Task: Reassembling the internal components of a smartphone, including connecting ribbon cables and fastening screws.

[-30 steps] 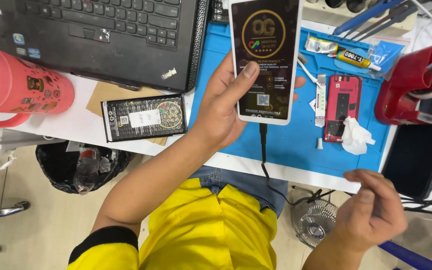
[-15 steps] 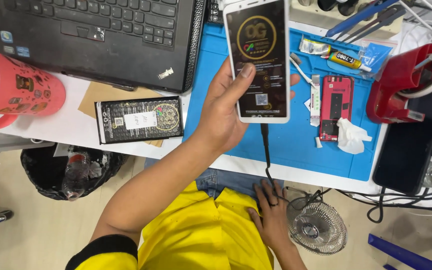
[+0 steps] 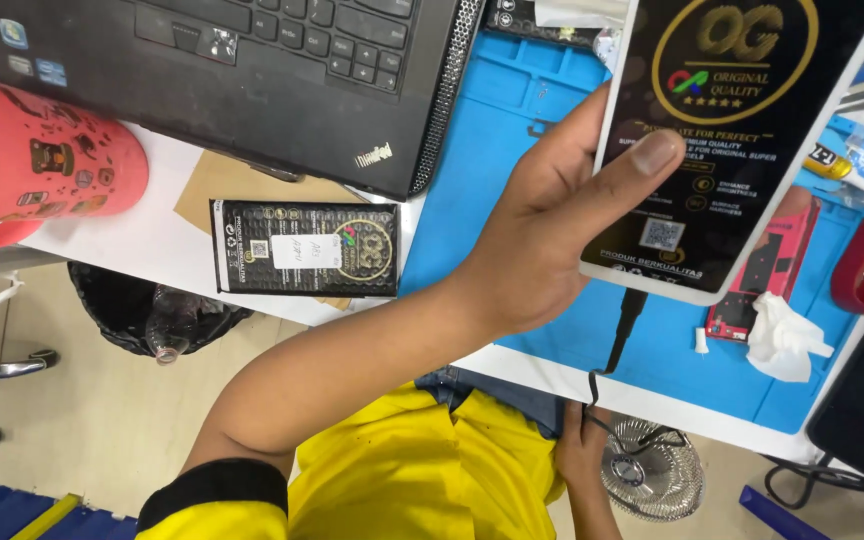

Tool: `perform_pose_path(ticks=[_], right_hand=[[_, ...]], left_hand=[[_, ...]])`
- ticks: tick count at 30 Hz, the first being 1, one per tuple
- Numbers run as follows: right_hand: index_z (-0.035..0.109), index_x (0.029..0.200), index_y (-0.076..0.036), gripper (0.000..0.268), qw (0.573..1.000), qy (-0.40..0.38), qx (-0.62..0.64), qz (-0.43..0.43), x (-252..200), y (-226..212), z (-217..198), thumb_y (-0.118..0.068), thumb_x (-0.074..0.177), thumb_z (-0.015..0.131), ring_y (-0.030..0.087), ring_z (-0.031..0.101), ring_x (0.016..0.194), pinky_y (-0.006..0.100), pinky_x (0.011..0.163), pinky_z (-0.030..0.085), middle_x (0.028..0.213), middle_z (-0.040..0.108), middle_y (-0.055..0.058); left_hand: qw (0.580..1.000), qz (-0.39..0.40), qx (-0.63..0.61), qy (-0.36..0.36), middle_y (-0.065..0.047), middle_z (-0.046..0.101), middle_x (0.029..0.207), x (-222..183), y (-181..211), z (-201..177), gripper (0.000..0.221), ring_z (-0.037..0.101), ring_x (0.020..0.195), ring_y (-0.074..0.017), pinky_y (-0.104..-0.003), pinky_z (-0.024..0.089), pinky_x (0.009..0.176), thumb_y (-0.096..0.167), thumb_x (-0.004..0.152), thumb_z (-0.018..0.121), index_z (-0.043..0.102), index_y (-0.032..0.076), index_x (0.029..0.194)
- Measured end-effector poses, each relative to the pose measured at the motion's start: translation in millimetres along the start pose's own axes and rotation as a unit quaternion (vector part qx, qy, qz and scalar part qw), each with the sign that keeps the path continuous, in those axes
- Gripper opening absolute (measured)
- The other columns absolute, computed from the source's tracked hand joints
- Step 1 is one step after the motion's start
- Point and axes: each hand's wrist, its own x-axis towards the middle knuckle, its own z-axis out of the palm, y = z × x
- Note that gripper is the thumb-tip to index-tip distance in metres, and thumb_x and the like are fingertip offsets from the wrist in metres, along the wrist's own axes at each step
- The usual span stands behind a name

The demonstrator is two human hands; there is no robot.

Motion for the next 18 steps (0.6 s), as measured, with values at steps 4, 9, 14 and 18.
perform_pose_path(ticks=[4,9,14,18], right_hand=[[0.054,0.146,-0.001,0.051,0.999,0.01,0.021,0.029,0,-1,0,-0.033,0.107,0.046,0.032,0.059,0.121,0.048,0.102,0.046,0.128,0.062,0.019],[0.054,0.135,0.006,0.056,0.979,-0.051,-0.168,-0.1,-18,-66,-7,-0.035,0.097,0.06,0.051,0.05,0.128,0.057,0.106,0.042,0.137,0.053,0.03],[0.077,0.111,-0.009,0.022,0.931,-0.028,-0.051,-0.359,-44,-176,-56,-0.021,0.096,0.067,0.023,0.075,0.104,0.036,0.093,0.06,0.115,0.078,0.008],[0.068,0.093,0.003,0.011,0.893,0.142,0.064,-0.422,-14,-205,-80,-0.002,0.095,0.059,0.03,0.077,0.082,0.036,0.079,0.063,0.09,0.075,0.019]], left_hand=[[0.999,-0.009,-0.031,0.0,-0.014,0.055,0.159,1,-8,-3,0.066,0.048,0.16,-0.0283,-0.043,0.04,0.145,0.031,0.105,0.062,0.043,0.004,0.162],[0.991,0.012,-0.133,-0.006,-0.017,0.065,0.141,-7,-17,-11,0.051,0.065,0.131,-0.0306,-0.046,0.058,0.112,0.023,0.108,0.068,0.052,-0.001,0.15],[0.99,-0.023,-0.138,0.008,-0.025,0.06,0.137,-38,-21,-38,0.052,0.067,0.116,-0.052,-0.059,0.06,0.098,0.021,0.102,0.066,0.043,0.001,0.144],[0.989,-0.031,-0.116,0.081,-0.025,0.06,0.135,-68,-43,-76,0.048,0.067,0.113,-0.0492,-0.062,0.058,0.096,0.02,0.101,0.062,0.045,0.004,0.143]])
